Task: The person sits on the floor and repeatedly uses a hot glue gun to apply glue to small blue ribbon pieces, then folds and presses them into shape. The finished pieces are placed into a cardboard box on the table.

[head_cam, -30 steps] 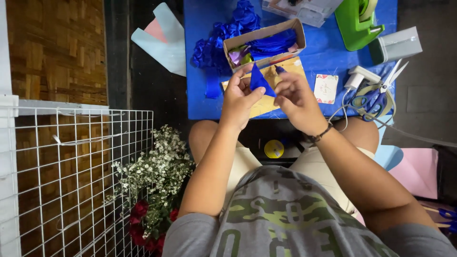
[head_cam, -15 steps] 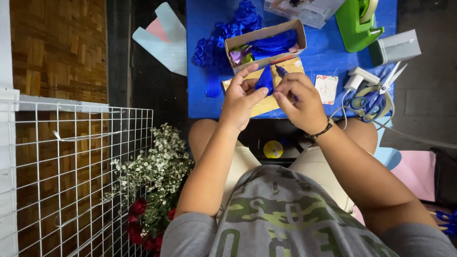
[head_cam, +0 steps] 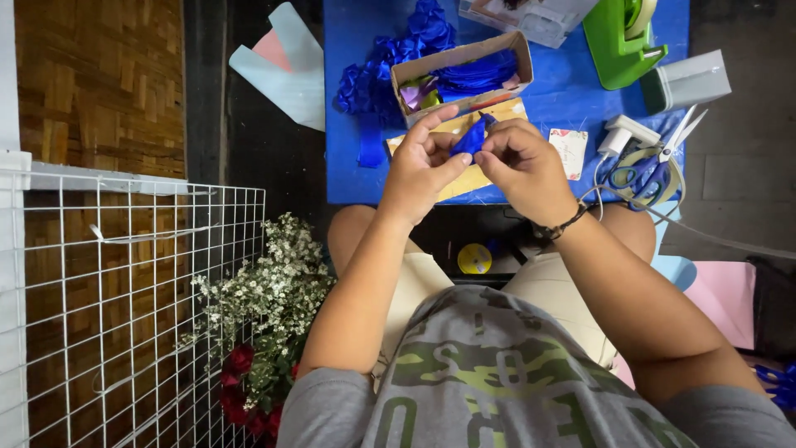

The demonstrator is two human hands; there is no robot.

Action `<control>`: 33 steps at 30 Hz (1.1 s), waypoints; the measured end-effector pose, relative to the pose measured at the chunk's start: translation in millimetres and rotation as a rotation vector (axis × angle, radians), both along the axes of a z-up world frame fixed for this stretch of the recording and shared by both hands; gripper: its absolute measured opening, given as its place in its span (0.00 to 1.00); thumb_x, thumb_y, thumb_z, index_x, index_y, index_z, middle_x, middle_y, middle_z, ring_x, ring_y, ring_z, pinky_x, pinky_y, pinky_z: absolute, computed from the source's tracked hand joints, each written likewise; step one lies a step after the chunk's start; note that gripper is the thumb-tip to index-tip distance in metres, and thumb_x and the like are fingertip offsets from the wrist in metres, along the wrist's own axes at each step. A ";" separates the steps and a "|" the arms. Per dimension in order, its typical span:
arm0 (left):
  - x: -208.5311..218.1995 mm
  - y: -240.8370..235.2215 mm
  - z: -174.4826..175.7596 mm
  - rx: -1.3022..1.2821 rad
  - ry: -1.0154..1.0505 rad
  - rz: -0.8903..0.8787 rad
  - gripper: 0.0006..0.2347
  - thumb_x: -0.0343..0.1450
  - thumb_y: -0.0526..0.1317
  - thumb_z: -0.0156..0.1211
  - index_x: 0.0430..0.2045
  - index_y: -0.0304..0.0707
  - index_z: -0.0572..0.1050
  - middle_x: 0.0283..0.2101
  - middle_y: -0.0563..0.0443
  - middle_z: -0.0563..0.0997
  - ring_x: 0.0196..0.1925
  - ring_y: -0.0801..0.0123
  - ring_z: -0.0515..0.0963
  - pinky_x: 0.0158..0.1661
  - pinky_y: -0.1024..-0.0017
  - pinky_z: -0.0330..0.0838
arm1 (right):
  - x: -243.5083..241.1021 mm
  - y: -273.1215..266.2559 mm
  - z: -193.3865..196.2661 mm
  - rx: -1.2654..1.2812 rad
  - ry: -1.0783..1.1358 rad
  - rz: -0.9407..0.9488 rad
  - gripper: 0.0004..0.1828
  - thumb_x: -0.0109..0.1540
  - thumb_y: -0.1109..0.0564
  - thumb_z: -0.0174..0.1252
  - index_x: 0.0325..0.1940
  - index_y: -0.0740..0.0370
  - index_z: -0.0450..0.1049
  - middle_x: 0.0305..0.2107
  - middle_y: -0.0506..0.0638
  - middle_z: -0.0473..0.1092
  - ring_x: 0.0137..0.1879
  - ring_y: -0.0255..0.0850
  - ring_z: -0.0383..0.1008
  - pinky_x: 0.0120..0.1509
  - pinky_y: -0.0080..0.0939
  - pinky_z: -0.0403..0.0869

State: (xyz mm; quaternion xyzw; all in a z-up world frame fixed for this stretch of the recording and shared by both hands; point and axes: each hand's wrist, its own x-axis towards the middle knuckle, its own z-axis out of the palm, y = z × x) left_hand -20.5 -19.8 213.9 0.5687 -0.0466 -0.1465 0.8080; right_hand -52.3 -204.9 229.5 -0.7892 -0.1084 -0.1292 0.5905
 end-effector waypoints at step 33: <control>-11.0 2.1 12.5 0.080 0.059 -0.072 0.25 0.66 0.27 0.65 0.60 0.40 0.71 0.40 0.42 0.83 0.37 0.70 0.85 0.42 0.74 0.82 | -2.2 -7.9 26.5 -0.256 -0.337 0.046 0.08 0.62 0.72 0.67 0.44 0.67 0.83 0.38 0.56 0.70 0.40 0.48 0.73 0.44 0.44 0.74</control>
